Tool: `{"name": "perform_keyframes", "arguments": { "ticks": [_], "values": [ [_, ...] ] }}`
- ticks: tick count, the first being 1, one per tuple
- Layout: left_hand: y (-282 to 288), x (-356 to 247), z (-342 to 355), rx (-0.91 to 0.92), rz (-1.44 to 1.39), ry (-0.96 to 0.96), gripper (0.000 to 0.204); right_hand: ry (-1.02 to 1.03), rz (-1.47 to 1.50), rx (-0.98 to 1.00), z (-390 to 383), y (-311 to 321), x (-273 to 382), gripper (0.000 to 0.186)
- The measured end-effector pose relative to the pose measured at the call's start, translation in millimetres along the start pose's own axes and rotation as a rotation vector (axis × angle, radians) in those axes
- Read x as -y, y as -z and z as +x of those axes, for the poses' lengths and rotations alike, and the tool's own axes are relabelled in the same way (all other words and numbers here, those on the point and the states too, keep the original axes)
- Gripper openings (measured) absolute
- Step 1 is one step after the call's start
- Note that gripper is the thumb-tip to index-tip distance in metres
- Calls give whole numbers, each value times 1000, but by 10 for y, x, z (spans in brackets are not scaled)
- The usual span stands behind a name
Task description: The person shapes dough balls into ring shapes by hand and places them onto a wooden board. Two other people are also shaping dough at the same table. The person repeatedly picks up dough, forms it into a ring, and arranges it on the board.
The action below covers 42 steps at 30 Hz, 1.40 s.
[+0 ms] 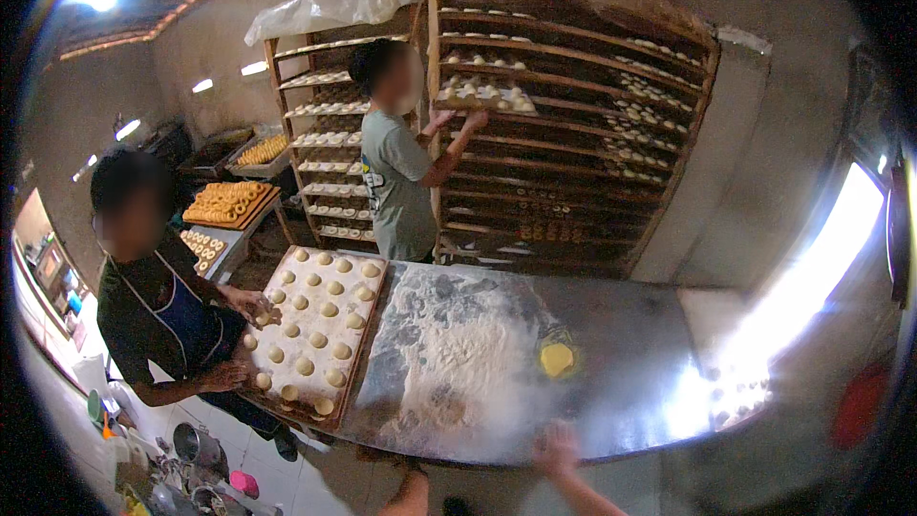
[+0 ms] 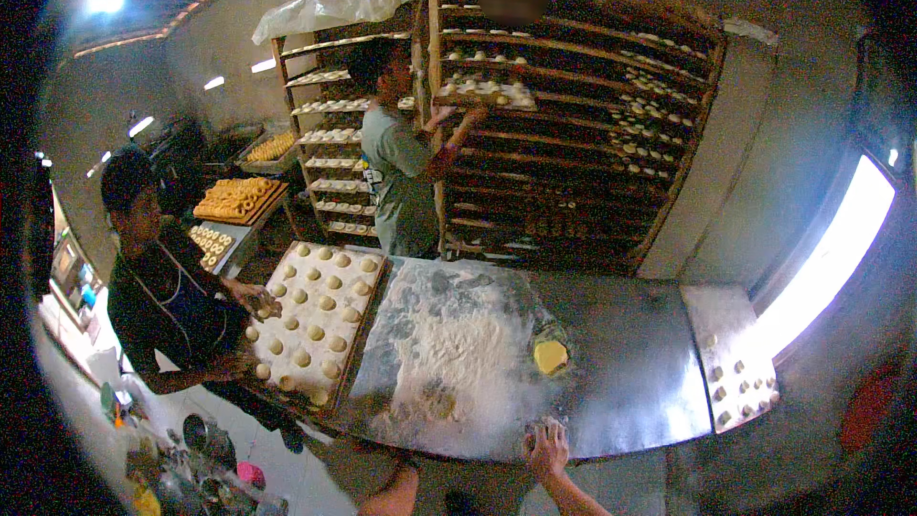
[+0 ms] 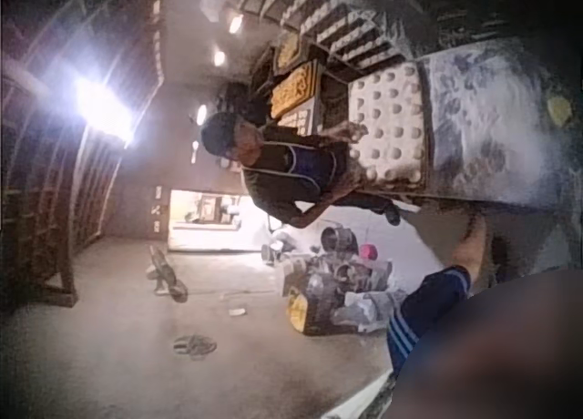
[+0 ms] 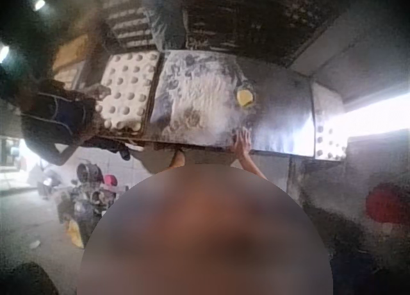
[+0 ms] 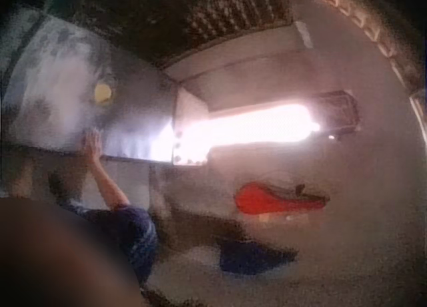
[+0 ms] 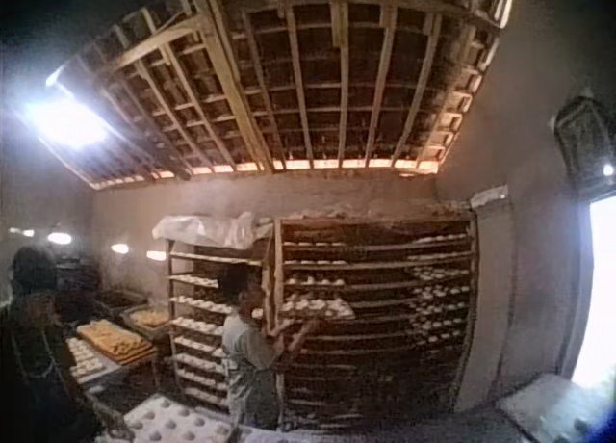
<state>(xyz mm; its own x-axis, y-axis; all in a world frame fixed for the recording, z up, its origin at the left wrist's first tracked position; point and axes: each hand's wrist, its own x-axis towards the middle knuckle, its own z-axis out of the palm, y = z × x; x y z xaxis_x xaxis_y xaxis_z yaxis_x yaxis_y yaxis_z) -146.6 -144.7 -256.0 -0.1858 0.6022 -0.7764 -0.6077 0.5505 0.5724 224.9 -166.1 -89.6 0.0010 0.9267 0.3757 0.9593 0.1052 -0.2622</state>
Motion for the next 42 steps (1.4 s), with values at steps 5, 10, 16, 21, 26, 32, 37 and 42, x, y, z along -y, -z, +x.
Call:
{"name": "perform_keyframes", "arguments": {
  "ticks": [5,10,16,21,26,32,37,42],
  "values": [
    [145,16,-8,-16,-25,-35,49,61,-25,-8,-66,-137,-97,36],
    [415,169,-231,-47,-84,-90,50,3,62,-138,-295,-171,10,32],
    [1021,606,-821,-123,-201,-148,50,-196,333,279,-1541,-171,735,27],
    [1662,1279,-1445,-177,-316,-183,50,-212,117,-19,-2422,-1003,630,24],
    [2406,1929,-2278,-69,-376,-273,46,-159,241,388,-3034,-1979,198,45],
    [3183,2428,-3360,30,-250,-450,39,-682,539,429,-3500,-1102,885,52],
    [3746,2760,-4362,-189,-807,-427,52,-537,475,686,-3462,-177,1519,45],
    [4414,2914,-5076,-652,-420,-694,61,-209,204,823,-3414,-143,1930,44]
  ]
}}
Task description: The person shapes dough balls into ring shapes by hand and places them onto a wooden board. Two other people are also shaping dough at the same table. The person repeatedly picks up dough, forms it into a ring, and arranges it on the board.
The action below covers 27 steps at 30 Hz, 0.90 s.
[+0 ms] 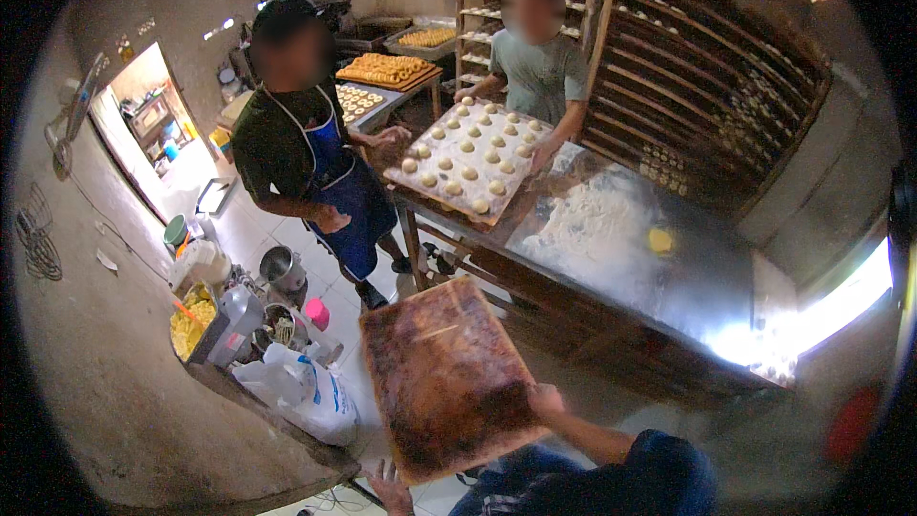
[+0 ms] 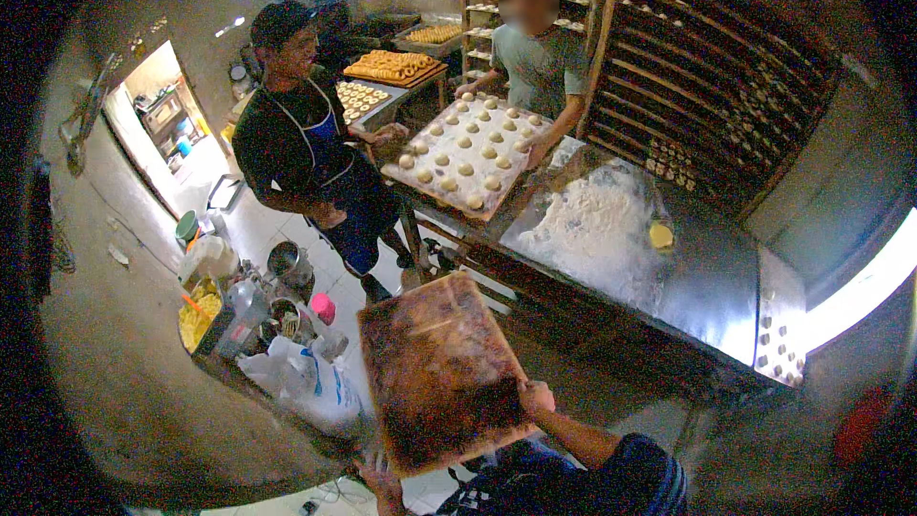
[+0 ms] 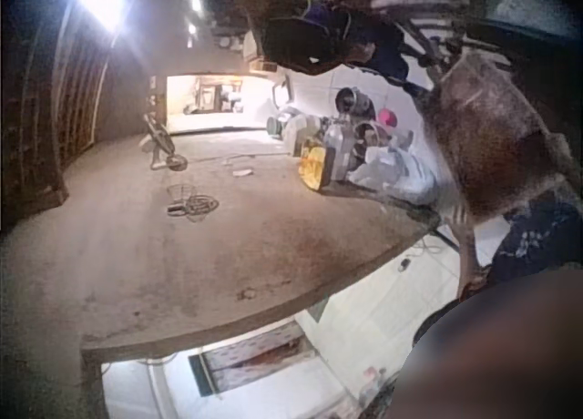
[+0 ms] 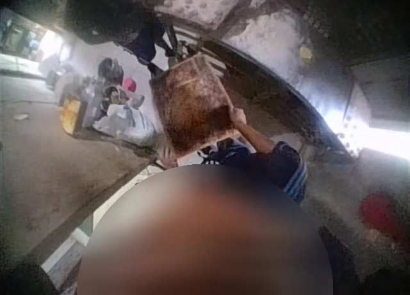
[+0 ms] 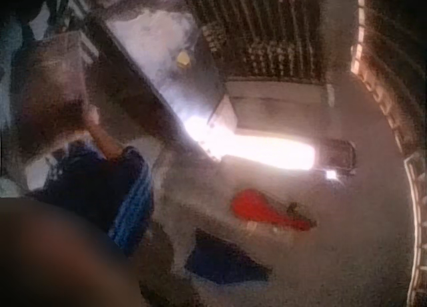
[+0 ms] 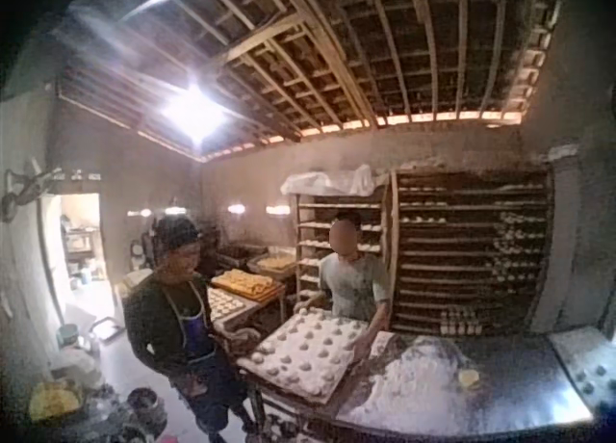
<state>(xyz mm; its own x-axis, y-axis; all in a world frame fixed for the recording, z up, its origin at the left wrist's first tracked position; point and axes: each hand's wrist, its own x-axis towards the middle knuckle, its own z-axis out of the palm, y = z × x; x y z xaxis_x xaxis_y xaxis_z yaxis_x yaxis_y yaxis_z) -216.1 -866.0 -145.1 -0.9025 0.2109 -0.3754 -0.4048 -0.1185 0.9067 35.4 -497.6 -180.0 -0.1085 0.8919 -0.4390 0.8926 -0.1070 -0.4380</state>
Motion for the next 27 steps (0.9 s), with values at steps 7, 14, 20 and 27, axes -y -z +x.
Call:
{"name": "perform_keyframes", "arguments": {
  "ticks": [7,14,20,27],
  "values": [
    [-100,-44,47,-255,-91,296,61,33,-35,174,-339,-80,690,48],
    [-721,-86,368,-133,217,55,56,219,273,30,-182,220,720,51],
    [-1559,-196,638,13,448,-200,52,316,509,-63,337,755,326,47],
    [-3008,-381,817,319,610,-458,48,73,876,-390,566,1479,-185,55]
  ]
}}
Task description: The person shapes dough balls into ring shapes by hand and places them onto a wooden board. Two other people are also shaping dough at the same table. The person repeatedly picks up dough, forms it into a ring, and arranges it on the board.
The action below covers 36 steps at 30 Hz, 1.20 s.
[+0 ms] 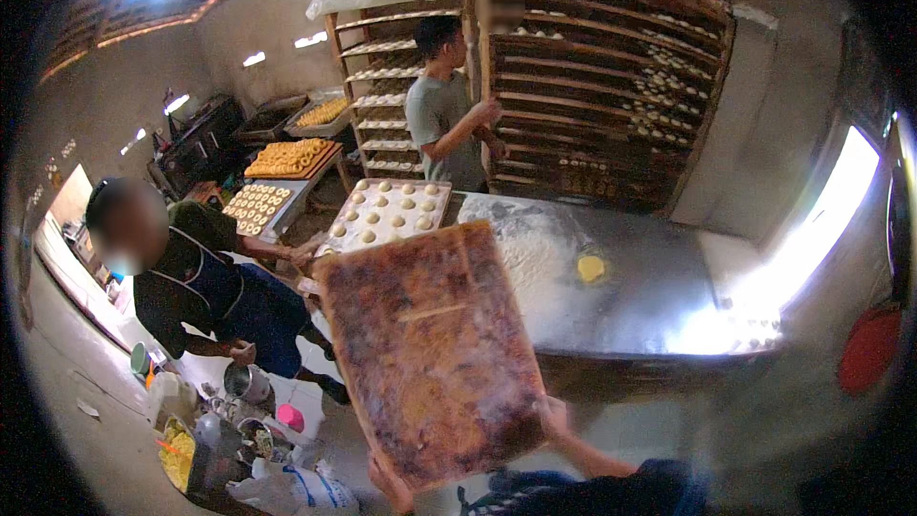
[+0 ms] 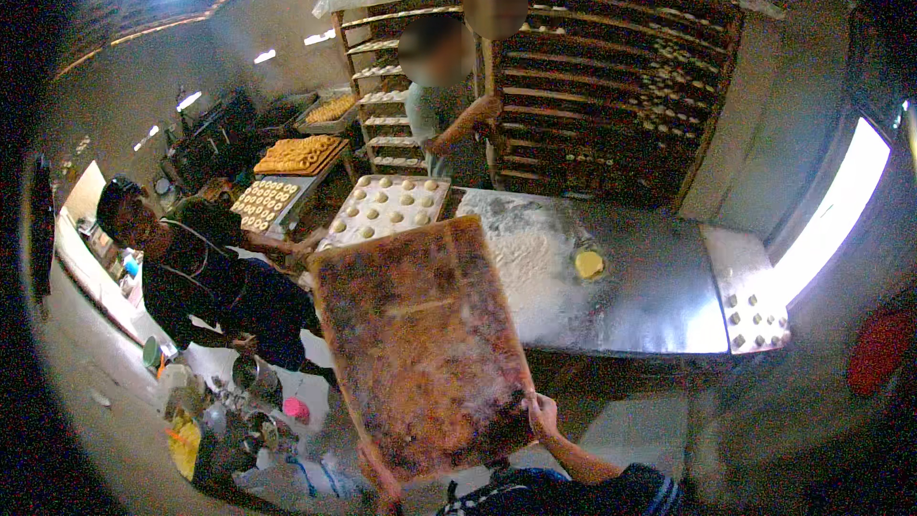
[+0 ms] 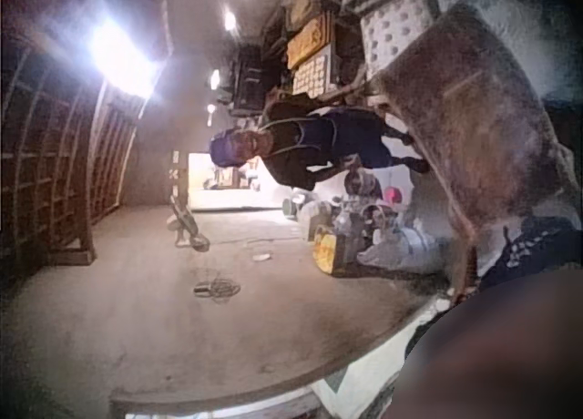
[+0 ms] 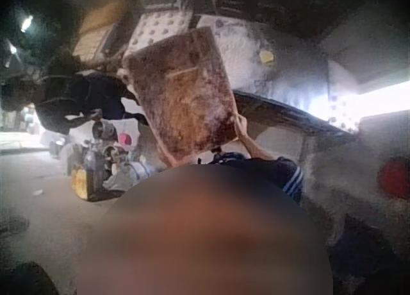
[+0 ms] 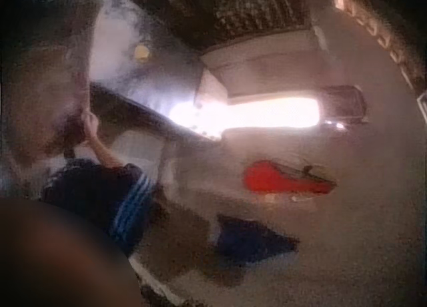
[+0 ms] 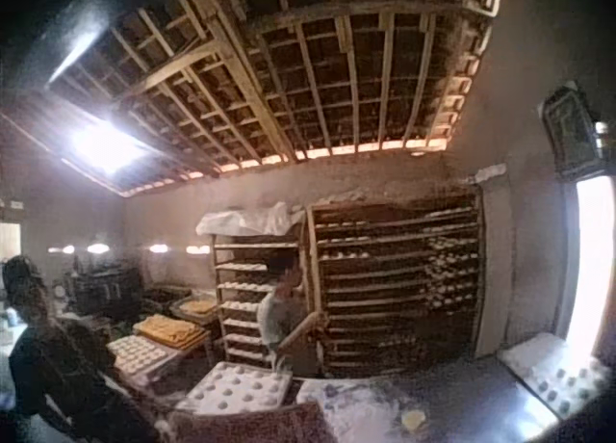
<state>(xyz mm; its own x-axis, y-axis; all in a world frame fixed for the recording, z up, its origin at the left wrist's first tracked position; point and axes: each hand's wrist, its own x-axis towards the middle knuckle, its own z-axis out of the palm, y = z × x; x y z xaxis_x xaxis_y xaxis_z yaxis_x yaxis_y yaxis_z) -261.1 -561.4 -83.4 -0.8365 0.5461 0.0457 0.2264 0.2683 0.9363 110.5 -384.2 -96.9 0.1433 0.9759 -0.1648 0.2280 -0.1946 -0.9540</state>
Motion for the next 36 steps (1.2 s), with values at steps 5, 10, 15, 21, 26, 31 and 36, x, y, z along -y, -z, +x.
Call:
{"name": "perform_keyframes", "arguments": {
  "ticks": [5,10,15,21,26,31,36],
  "values": [
    [-814,-566,278,356,-47,-220,37,19,220,-334,250,642,-39,53],
    [-1554,-1199,244,626,-131,-187,30,-92,343,-553,346,1171,-222,61],
    [-1871,-1702,3,635,29,-332,40,-182,393,-671,219,1551,-373,64],
    [-2038,-2149,-74,549,61,-521,43,-187,49,-709,274,1965,-1090,58],
    [-2069,-2443,9,664,15,-428,39,-330,584,-628,280,2463,-1259,57],
    [-2165,-2636,109,742,-42,-478,42,-258,864,-496,285,2628,-378,61],
    [-2257,-2877,142,708,-71,-526,47,-99,923,-716,358,2396,241,55]
  ]
}}
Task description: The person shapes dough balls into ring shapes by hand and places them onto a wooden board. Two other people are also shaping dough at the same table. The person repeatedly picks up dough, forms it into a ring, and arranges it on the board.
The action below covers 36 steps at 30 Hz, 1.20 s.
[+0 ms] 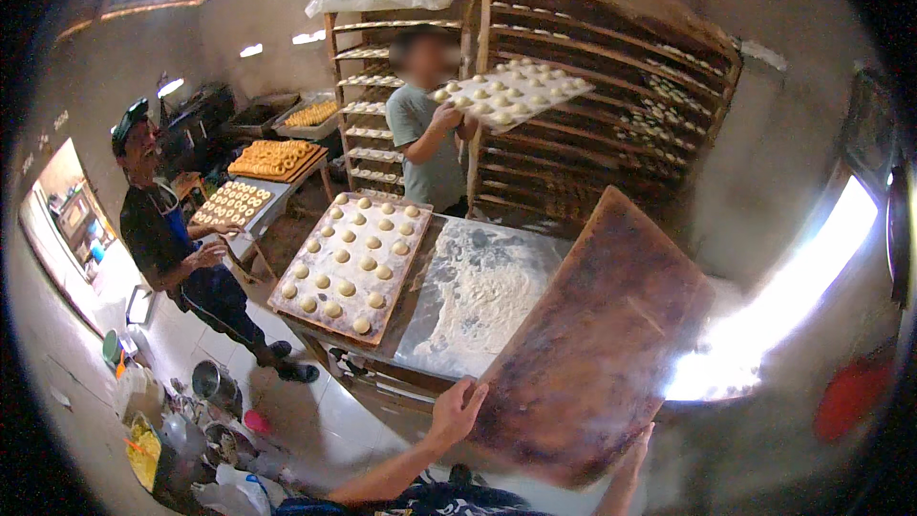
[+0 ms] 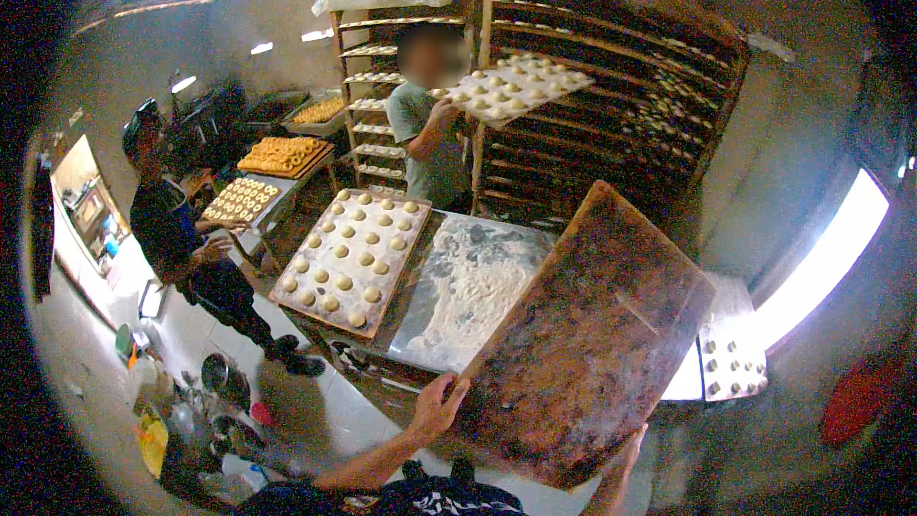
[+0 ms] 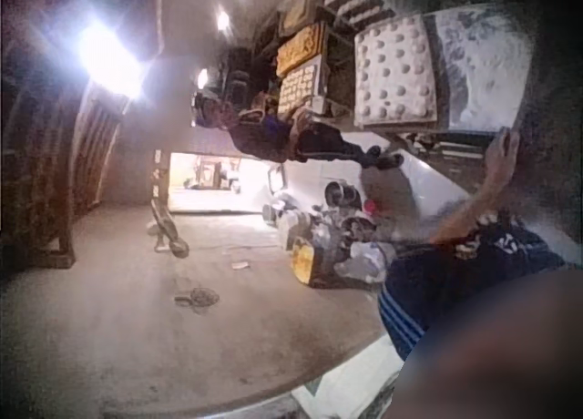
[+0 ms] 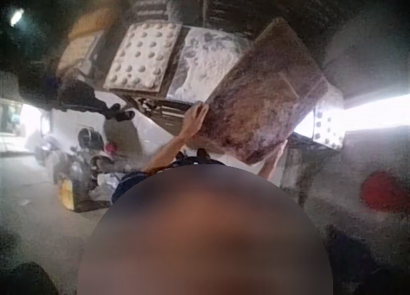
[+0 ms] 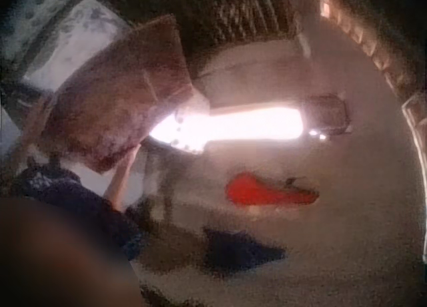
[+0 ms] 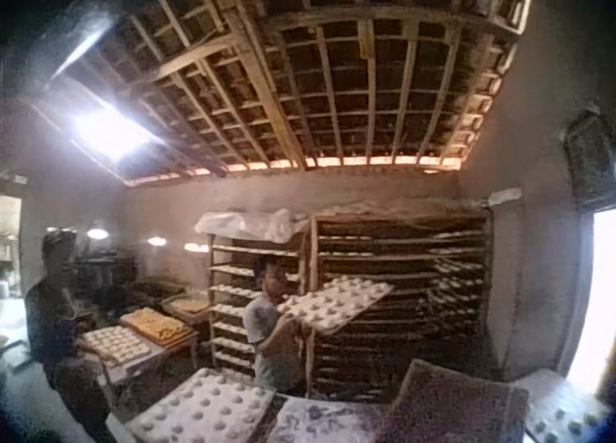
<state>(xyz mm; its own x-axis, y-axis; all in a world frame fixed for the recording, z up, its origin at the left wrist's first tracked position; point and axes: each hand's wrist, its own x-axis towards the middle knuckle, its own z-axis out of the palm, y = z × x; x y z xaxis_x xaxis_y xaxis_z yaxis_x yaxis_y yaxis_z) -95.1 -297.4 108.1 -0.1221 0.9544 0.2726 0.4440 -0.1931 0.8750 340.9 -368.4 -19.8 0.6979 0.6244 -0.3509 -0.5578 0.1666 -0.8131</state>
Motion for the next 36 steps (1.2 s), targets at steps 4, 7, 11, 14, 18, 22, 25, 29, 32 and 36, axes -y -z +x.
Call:
{"name": "perform_keyframes", "arguments": {
  "ticks": [4,7,11,14,18,22,25,29,32,36],
  "values": [
    [13,-158,118,319,4,211,52,175,-288,119,176,83,-60,60],
    [4,-230,89,384,37,201,56,247,-404,5,278,184,-163,67],
    [21,-190,-47,387,25,107,60,161,-238,25,123,57,-314,66],
    [84,-70,-94,365,-3,107,56,175,-206,19,-38,-189,-391,62],
    [262,125,16,303,44,129,59,74,-244,22,-53,-532,-495,46],
    [540,399,300,240,43,118,65,111,-269,126,-29,-927,-705,47],
    [866,684,610,70,33,30,61,162,-327,191,-146,-1399,-927,50],
    [1462,1100,974,-35,-9,33,49,131,-438,157,-476,-2190,-1267,54],
    [1943,1515,1361,-75,-2,130,46,163,-493,205,-790,-2871,-1630,51],
    [2692,2216,1716,-148,27,236,43,170,-618,289,-1308,-3746,-2295,47]
  ]
}}
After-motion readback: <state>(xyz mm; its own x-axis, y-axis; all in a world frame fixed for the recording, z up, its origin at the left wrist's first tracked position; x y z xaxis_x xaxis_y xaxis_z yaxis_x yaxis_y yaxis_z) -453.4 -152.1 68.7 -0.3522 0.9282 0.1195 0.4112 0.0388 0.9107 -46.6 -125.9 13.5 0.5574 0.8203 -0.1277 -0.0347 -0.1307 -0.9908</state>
